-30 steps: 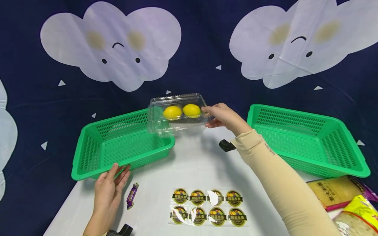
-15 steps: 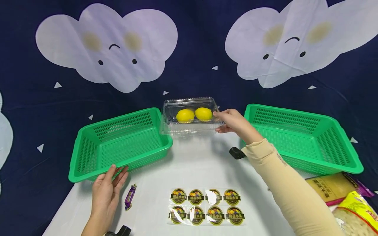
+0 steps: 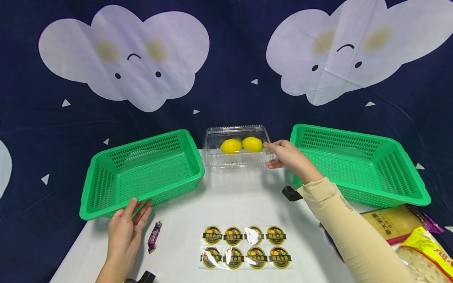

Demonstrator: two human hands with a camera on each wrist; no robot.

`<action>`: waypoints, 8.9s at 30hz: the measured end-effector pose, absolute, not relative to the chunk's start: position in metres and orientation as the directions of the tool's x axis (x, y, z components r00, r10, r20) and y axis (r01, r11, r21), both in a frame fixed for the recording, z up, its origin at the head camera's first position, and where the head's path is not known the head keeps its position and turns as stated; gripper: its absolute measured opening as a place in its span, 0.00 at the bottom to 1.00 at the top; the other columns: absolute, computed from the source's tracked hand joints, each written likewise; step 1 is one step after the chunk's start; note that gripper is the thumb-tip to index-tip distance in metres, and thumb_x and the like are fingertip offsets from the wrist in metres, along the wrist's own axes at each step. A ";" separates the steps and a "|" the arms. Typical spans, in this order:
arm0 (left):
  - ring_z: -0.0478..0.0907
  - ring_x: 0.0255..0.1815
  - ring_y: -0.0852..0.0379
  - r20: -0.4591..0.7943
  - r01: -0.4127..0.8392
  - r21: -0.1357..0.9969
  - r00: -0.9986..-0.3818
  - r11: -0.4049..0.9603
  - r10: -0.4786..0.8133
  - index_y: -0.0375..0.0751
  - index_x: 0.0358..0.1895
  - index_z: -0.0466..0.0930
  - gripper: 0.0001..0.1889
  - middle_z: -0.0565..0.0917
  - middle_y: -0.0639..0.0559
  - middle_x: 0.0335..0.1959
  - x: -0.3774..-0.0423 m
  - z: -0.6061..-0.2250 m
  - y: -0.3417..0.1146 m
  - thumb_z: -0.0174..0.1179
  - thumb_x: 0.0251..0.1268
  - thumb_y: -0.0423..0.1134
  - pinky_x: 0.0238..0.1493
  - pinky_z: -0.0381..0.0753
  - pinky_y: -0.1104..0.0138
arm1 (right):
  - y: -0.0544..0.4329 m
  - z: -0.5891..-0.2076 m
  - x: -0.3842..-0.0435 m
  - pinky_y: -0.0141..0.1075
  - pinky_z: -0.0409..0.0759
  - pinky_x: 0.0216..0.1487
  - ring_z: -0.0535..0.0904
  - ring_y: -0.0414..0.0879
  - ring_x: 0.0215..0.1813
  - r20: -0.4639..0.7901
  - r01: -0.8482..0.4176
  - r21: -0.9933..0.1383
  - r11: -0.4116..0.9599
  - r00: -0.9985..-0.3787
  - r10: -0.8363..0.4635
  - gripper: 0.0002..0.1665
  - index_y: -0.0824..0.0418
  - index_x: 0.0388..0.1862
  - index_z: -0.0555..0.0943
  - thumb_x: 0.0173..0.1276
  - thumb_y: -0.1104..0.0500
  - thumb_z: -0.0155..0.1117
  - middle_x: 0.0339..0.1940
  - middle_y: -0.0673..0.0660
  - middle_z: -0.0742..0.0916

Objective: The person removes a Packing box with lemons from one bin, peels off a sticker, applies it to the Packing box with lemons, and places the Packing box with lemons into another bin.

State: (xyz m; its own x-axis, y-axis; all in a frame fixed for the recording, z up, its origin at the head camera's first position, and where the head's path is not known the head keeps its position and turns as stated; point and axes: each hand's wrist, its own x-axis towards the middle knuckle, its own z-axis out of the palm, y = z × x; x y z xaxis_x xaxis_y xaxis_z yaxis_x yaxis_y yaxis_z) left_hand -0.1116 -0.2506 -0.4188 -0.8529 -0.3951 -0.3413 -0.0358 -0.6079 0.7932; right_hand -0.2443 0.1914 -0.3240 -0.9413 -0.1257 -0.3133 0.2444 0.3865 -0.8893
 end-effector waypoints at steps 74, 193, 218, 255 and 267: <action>0.92 0.47 0.53 -0.359 -0.001 0.737 -0.848 -0.676 -0.390 0.39 0.49 0.84 0.08 0.89 0.49 0.41 -0.114 -0.421 -0.250 0.66 0.77 0.39 0.60 0.89 0.62 | 0.174 -0.415 -0.220 0.33 0.91 0.33 0.78 0.41 0.26 -0.277 0.315 -0.923 0.222 -0.943 0.186 0.35 0.70 0.78 0.60 0.89 0.45 0.46 0.60 0.71 0.75; 0.78 0.19 0.63 -0.339 -0.276 0.932 -0.894 0.236 0.292 0.27 0.48 0.87 0.14 0.87 0.55 0.19 -0.101 -0.446 -0.172 0.73 0.64 0.33 0.21 0.70 0.75 | 0.096 -0.415 -0.132 0.26 0.86 0.48 0.84 0.31 0.40 -0.065 -0.400 -0.796 0.455 -0.691 -0.720 0.11 0.61 0.54 0.88 0.77 0.59 0.70 0.40 0.51 0.92; 0.80 0.18 0.65 -0.339 -0.315 0.941 -0.874 0.127 0.348 0.31 0.46 0.87 0.08 0.88 0.57 0.22 -0.098 -0.452 -0.179 0.68 0.69 0.33 0.18 0.70 0.76 | 0.061 -0.425 -0.156 0.23 0.80 0.38 0.74 0.26 0.33 0.082 -0.562 -0.741 0.368 -0.619 -0.781 0.05 0.56 0.46 0.90 0.74 0.62 0.72 0.31 0.47 0.84; 0.77 0.16 0.67 -0.346 -0.330 0.938 -0.892 0.105 0.292 0.29 0.48 0.87 0.10 0.88 0.57 0.24 -0.098 -0.456 -0.177 0.69 0.68 0.32 0.18 0.72 0.76 | 0.067 -0.429 -0.164 0.23 0.75 0.35 0.71 0.29 0.31 0.059 -0.515 -0.754 0.408 -0.671 -0.739 0.05 0.54 0.36 0.87 0.73 0.63 0.72 0.29 0.44 0.80; 0.75 0.15 0.68 -0.348 -0.331 0.937 -0.896 0.109 0.274 0.28 0.47 0.86 0.10 0.88 0.56 0.25 -0.099 -0.457 -0.177 0.70 0.68 0.32 0.18 0.72 0.76 | 0.074 -0.419 -0.162 0.23 0.75 0.34 0.72 0.29 0.30 0.020 -0.454 -0.788 0.415 -0.694 -0.720 0.06 0.53 0.36 0.87 0.73 0.63 0.72 0.28 0.42 0.80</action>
